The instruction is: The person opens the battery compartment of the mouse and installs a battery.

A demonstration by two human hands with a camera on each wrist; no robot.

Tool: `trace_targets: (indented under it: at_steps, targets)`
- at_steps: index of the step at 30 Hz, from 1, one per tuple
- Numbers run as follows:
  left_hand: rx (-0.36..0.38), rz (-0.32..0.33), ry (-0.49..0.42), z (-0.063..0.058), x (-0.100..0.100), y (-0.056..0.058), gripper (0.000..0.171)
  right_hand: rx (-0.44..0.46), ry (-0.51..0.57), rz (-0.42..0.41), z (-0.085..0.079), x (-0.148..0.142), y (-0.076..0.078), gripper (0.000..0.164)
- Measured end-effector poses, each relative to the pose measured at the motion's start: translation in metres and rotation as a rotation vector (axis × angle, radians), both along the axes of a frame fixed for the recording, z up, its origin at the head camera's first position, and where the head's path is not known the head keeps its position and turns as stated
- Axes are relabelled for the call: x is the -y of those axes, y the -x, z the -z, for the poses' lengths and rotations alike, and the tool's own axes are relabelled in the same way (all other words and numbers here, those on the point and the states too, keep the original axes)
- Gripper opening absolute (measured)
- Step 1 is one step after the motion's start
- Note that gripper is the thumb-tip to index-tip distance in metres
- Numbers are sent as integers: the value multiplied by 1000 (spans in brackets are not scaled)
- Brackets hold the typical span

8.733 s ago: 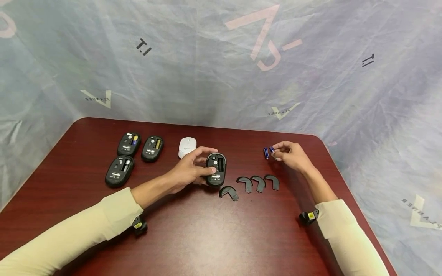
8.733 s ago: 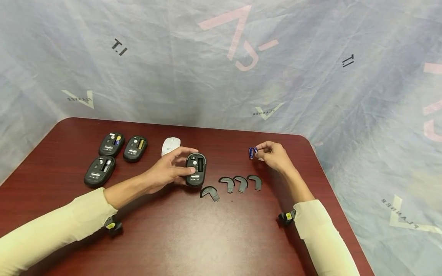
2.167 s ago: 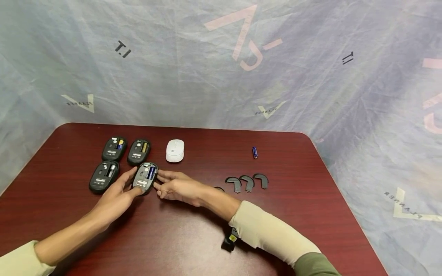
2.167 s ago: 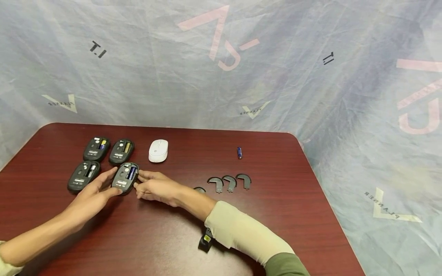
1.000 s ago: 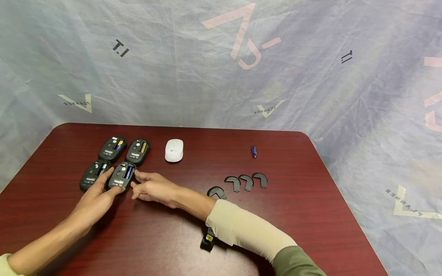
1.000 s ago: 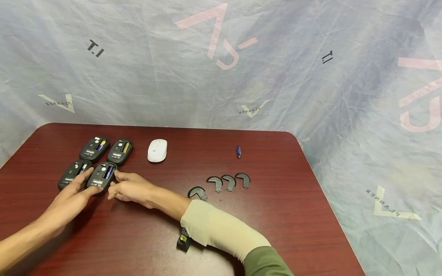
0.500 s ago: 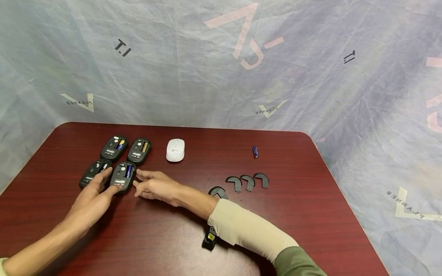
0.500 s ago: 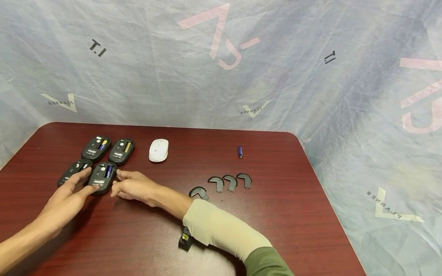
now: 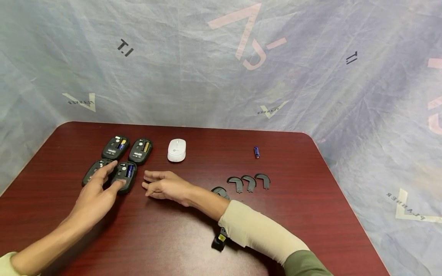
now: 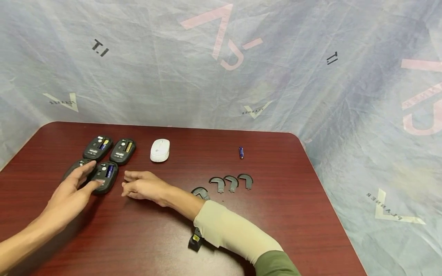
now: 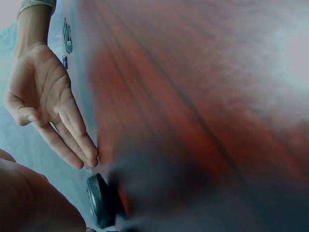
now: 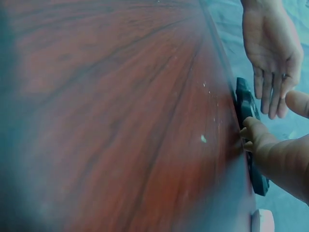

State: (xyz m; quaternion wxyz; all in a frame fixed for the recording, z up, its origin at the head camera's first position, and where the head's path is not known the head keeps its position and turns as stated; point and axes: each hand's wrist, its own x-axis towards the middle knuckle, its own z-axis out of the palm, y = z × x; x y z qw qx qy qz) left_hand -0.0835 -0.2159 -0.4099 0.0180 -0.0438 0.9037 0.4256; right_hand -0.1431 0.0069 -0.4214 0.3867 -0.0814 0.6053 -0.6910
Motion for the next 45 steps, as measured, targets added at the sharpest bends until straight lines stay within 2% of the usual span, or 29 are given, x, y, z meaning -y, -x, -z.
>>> trace_targets:
  at_steps: [11,16,24,34,40,45]
  targets:
    - [-71,66,-23,-3,-27,8,72,-90,-35,-10,-4,-35,0,83]
    - [-42,102,-81,-2,-38,12,74,-121,-60,12,-8,-49,3,84]
    - [15,168,-292,0,-56,26,82,-169,-92,62,-7,-70,13,80]
    - [133,202,-321,-3,-67,50,87,-248,-203,110,-12,-94,23,87]
    - [168,194,-387,0,-74,65,89,-297,-223,143,-11,-94,35,91]
    - [200,186,-428,2,-79,77,93,-291,-242,168,-7,-89,48,93]
